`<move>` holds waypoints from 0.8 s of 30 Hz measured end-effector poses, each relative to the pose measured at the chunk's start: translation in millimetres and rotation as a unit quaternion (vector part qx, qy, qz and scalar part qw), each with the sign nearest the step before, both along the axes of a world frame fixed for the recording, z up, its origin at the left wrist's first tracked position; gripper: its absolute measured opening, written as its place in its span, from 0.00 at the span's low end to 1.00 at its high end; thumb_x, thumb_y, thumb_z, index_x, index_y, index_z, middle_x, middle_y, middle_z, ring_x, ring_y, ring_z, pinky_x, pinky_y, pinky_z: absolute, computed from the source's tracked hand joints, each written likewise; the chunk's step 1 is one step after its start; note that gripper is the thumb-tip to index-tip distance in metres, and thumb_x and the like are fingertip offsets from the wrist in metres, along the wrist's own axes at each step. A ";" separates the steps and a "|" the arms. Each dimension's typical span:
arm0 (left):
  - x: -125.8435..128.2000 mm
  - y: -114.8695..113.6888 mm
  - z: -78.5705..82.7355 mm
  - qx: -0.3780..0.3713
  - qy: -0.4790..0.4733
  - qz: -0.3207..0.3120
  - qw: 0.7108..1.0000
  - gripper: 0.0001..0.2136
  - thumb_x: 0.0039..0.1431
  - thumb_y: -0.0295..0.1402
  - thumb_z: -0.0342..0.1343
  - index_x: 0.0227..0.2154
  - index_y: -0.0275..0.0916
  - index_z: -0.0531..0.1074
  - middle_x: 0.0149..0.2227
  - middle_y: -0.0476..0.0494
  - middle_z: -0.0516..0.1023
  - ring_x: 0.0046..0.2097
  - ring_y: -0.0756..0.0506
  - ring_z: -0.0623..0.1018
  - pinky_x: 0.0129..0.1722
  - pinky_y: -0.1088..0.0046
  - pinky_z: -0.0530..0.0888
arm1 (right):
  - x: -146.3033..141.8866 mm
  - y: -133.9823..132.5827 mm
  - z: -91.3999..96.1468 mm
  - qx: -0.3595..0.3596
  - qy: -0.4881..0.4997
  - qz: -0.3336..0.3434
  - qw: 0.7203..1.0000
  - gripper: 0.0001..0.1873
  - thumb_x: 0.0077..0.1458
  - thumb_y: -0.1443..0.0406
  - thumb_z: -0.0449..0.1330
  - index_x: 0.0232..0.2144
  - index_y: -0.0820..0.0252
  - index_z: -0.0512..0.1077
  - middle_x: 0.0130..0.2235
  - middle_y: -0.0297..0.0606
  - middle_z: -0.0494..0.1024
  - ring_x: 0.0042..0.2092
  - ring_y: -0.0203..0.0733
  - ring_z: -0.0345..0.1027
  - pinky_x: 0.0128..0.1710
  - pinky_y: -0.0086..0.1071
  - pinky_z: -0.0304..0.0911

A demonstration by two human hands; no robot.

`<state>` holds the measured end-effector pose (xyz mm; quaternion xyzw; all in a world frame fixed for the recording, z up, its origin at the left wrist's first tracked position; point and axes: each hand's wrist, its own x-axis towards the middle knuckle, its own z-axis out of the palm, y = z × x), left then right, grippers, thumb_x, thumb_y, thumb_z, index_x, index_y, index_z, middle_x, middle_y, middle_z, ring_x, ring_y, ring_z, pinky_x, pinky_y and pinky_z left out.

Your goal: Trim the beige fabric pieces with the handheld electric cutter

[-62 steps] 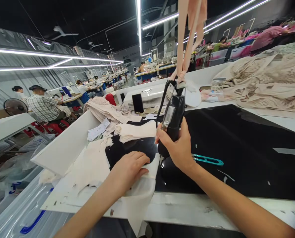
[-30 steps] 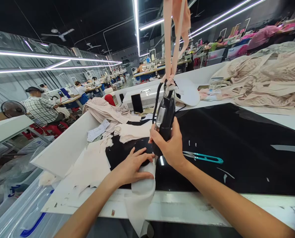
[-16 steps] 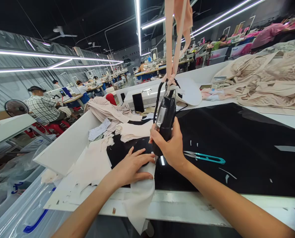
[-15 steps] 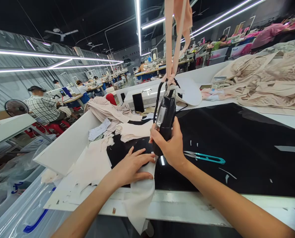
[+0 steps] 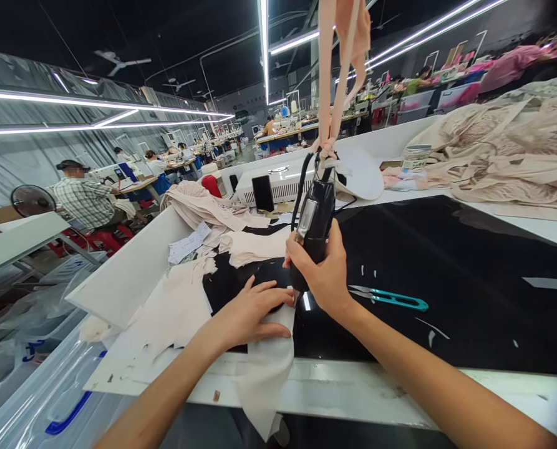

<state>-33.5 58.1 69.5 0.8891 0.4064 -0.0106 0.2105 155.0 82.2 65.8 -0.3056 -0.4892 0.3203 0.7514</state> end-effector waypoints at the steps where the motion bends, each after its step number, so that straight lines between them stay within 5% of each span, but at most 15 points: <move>1: 0.0 0.4 -0.4 0.000 -0.002 0.000 1.000 0.22 0.71 0.39 0.76 0.63 0.51 0.77 0.76 0.44 0.75 0.84 0.28 0.61 0.82 0.24 0.48 | -0.1 -0.1 -0.1 -0.001 -0.004 -0.002 1.000 0.20 0.56 0.56 0.75 0.41 0.47 0.68 0.34 0.28 0.78 0.32 0.42 0.73 0.30 0.38 0.72; 24: -1.1 4.4 -6.7 0.019 -0.014 -0.015 1.000 0.19 0.72 0.42 0.73 0.61 0.50 0.78 0.70 0.43 0.81 0.81 0.31 0.67 0.82 0.26 0.47 | -1.1 -22.2 0.3 -0.006 0.009 0.032 0.999 0.20 0.58 0.56 0.75 0.44 0.47 0.68 0.35 0.26 0.79 0.30 0.39 0.73 0.29 0.37 0.73</move>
